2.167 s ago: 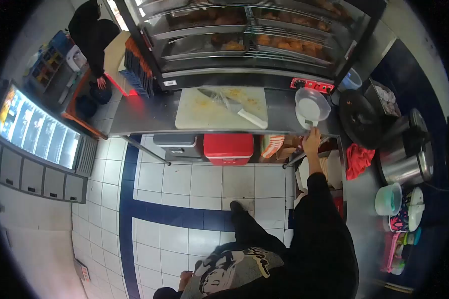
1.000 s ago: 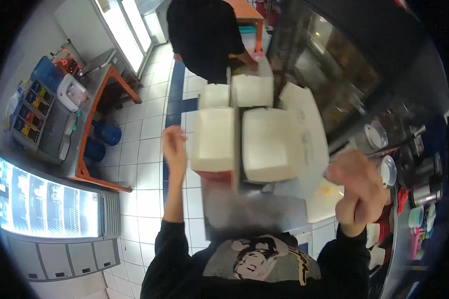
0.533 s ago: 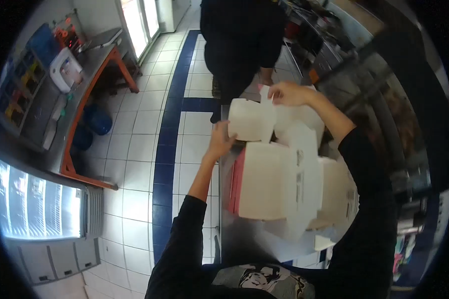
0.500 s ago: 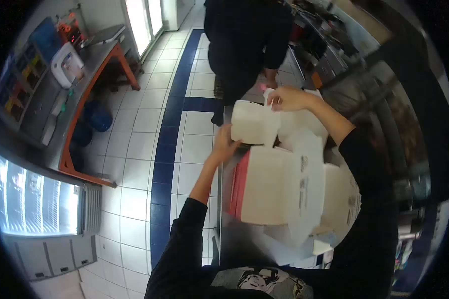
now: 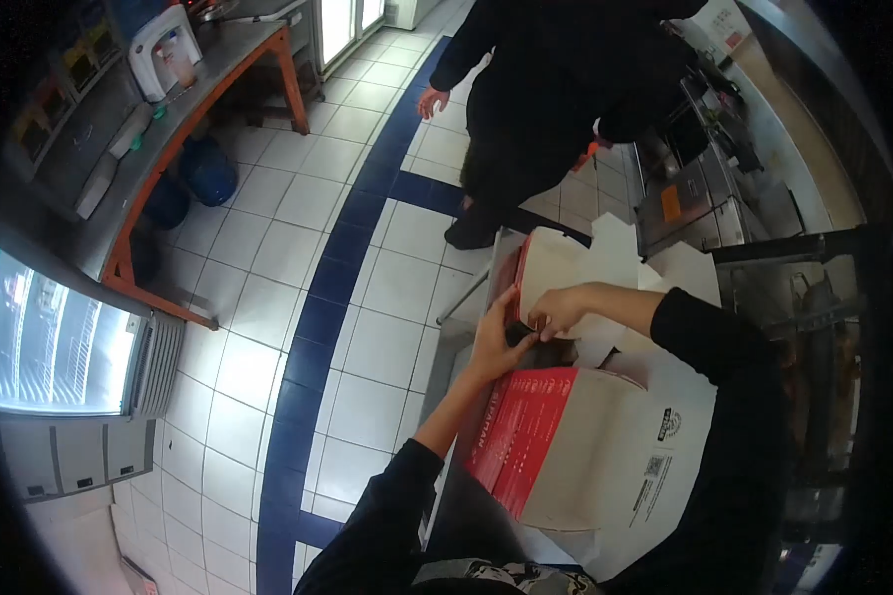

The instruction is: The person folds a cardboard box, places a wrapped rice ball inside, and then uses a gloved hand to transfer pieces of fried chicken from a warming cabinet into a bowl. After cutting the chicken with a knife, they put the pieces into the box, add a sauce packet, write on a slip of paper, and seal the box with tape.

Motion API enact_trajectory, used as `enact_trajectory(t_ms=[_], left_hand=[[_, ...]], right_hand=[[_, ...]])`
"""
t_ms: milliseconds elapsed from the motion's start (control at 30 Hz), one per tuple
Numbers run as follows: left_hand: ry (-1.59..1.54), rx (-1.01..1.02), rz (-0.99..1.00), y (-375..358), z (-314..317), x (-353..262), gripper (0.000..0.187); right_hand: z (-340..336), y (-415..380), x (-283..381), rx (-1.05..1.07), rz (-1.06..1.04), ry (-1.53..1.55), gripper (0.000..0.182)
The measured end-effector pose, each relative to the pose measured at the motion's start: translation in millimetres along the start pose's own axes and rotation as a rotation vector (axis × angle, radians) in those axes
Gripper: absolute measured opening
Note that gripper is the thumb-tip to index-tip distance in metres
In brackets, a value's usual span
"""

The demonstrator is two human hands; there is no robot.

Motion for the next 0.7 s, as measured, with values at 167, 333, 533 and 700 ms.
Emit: enact_trajectory(t_ms=[167,333,533,700], left_hand=[[-0.307,0.001,-0.180,9,13,14,0.077],[-0.354,-0.006,-0.348,14,17,31,0.079],[-0.103,0.069,-0.309,19,34,38,0.084],[-0.139,0.141,-0.334,16,47,36,0.079]], right_hand=[[-12,0,18,-0.225,-0.116,-0.435,0.025],[-29,-22,29,-0.281,-0.156,-0.441,0.020],[-58,-83,49,-0.487,-0.136,-0.344,0.024],[-143,-177,110,-0.712,-0.025,-0.426,0.032]])
Point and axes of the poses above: each hand's wrist, its own y-axis towards the middle knuckle, its own z-axis out of the palm, x = y × z, the point moved 10 cm from there along y, towards the middle knuckle, and after that the axes turned 11 degrees about -z, right-handed, at the moved point
